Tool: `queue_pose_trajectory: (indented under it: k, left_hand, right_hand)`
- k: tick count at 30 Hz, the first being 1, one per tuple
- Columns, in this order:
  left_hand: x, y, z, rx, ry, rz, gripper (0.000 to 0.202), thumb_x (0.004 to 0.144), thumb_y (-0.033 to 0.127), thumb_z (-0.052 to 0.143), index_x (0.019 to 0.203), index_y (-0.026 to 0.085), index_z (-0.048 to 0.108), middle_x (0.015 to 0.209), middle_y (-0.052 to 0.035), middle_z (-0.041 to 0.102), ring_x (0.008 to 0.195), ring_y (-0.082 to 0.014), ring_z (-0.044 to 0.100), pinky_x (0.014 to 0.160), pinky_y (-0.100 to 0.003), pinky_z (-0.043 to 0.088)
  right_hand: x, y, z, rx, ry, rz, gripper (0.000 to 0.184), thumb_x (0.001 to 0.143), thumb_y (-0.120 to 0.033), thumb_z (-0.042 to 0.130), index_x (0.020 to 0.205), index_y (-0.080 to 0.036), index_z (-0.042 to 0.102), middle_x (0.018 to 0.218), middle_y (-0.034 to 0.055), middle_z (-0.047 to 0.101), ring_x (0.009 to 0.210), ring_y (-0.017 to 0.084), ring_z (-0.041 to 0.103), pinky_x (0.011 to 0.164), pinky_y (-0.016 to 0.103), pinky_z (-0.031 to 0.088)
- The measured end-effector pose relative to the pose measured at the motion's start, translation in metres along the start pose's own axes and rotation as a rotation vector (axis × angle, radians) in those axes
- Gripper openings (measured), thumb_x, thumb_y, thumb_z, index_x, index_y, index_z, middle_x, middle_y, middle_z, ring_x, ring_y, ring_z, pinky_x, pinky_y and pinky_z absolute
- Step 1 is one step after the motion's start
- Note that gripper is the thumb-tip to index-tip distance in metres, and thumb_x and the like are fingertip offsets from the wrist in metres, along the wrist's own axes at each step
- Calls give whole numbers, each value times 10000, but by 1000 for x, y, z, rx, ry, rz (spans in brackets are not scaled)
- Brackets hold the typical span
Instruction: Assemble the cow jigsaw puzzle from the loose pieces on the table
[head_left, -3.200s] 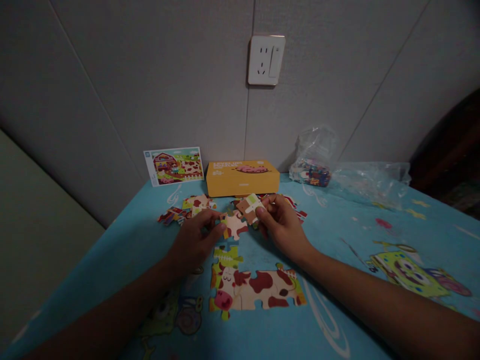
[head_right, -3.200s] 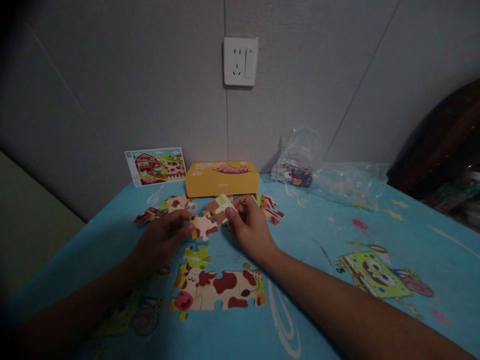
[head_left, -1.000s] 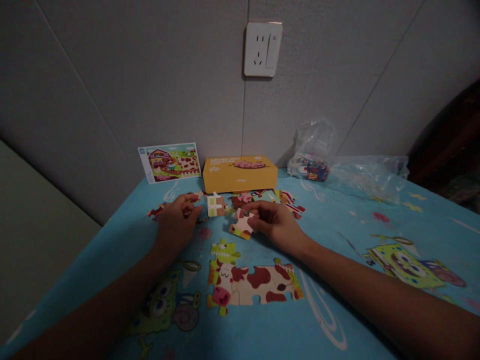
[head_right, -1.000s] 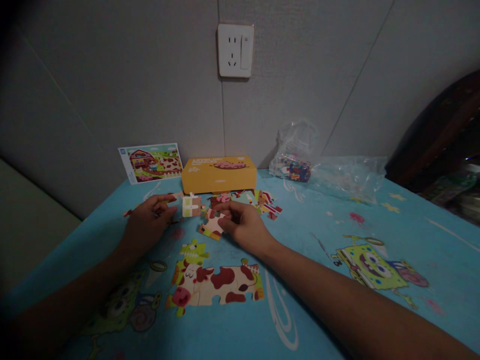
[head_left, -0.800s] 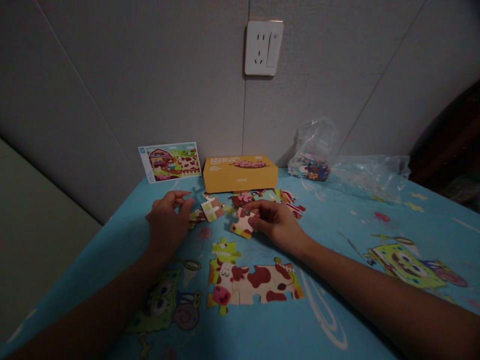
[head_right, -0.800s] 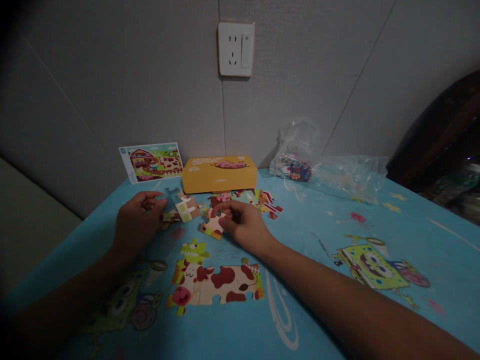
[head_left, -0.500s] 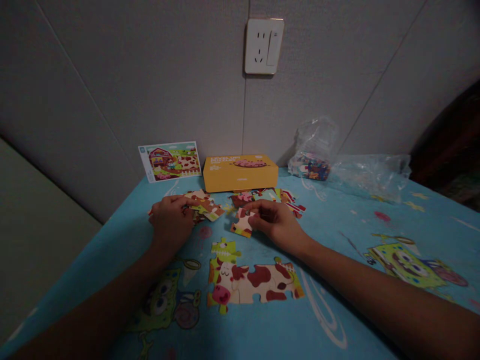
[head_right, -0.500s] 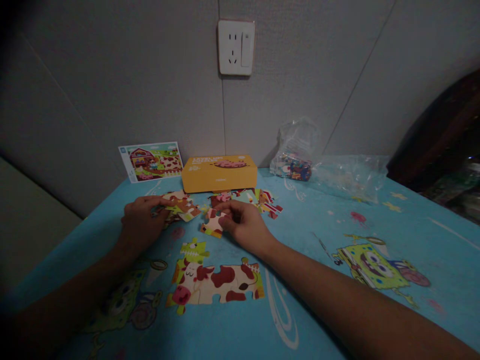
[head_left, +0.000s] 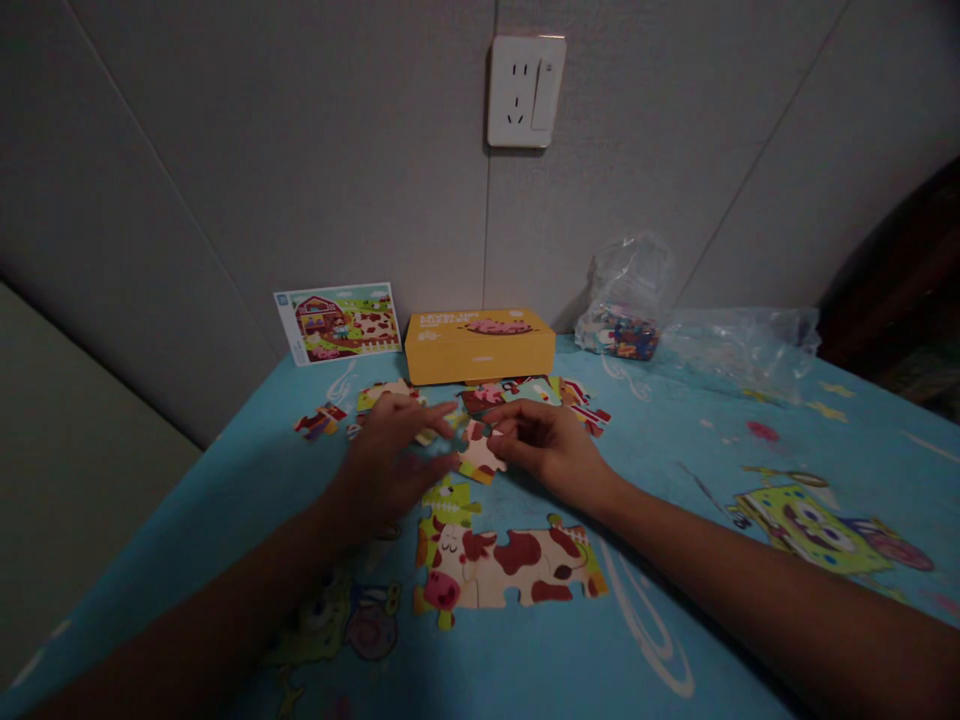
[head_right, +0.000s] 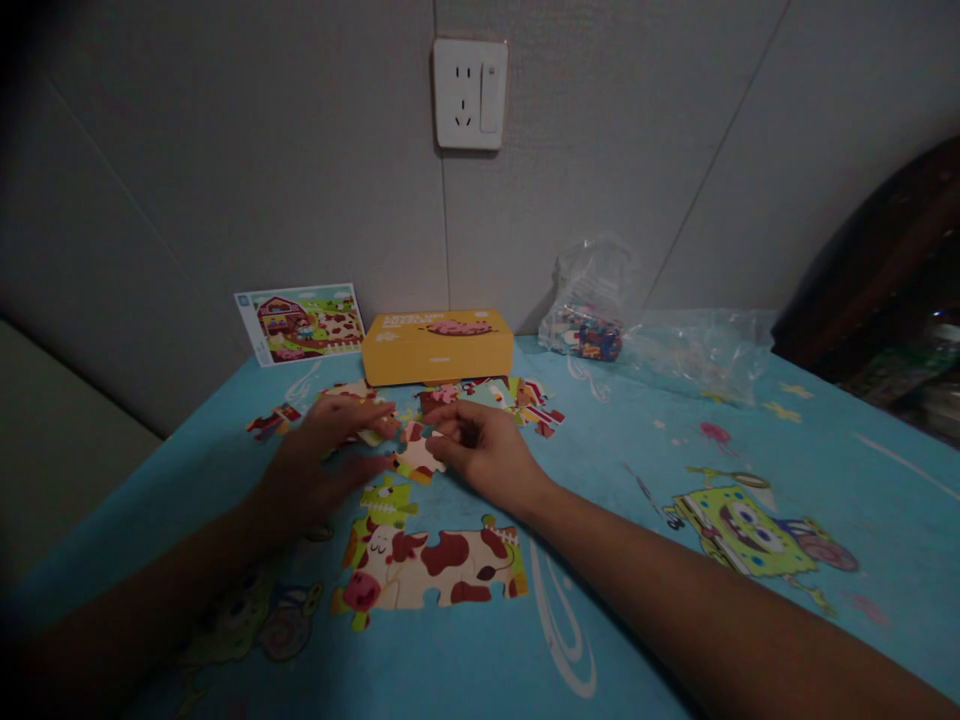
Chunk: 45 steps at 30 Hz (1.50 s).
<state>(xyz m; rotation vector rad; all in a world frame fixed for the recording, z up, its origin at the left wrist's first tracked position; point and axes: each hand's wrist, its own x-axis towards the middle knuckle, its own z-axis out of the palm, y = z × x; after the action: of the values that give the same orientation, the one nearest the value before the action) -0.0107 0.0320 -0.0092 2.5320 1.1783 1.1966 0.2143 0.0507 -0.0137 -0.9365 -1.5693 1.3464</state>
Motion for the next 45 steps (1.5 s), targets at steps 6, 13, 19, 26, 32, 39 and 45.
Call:
queue_pose_trajectory:
  k: [6,13,19,26,32,39,45]
  left_hand:
    - [-8,5,7,-123,-140,20,510,847,181,696,1318,262,516,965,-16,633,961,-187,545,882,-343,480]
    - [-9,2,7,-119,-169,-13,518,828,210,729,1302,261,528,922,1,621,910,-175,564,825,-309,494]
    - [-10,1,8,-132,-172,1,555,803,248,758,1303,272,517,919,5,636,918,-172,580,824,-294,498]
    - [-8,3,7,-182,-206,18,599,796,225,764,1324,262,485,799,27,668,916,-179,562,838,-300,489]
    - [-8,7,5,-250,-222,-14,509,827,228,720,1263,239,459,777,33,660,854,-168,612,852,-337,480]
    - [-6,22,-3,-173,-419,121,388,661,441,846,890,209,637,1002,-64,651,1036,-255,529,946,-411,437]
    - [-7,29,-7,-102,-644,128,701,539,573,865,1119,246,645,1288,-105,523,1269,-346,351,1086,-498,337]
  right_hand:
    - [-2,-4,1,-7,-31,23,320,737,-330,710,979,-134,635,610,-10,634,510,93,505,515,254,387]
    - [-3,-4,-2,0,-48,32,332,783,-373,692,1003,-133,626,574,-13,624,479,94,507,495,247,391]
    - [-4,-3,-3,8,-99,-40,308,756,-323,728,996,-144,653,640,-16,614,536,91,513,536,247,393]
    - [-5,-2,-4,-15,-100,-71,288,783,-326,697,999,-141,656,655,-16,585,552,98,496,535,253,372]
    - [-5,-3,-6,-32,-101,-72,275,771,-310,697,987,-145,651,646,-20,576,547,97,490,531,255,371]
    - [-10,-14,-17,-78,-180,-92,228,781,-311,682,919,-132,650,586,-25,535,479,71,408,442,218,307]
    - [-13,-21,-25,-301,-302,-151,129,776,-209,615,857,-118,656,543,-38,516,444,65,402,421,199,305]
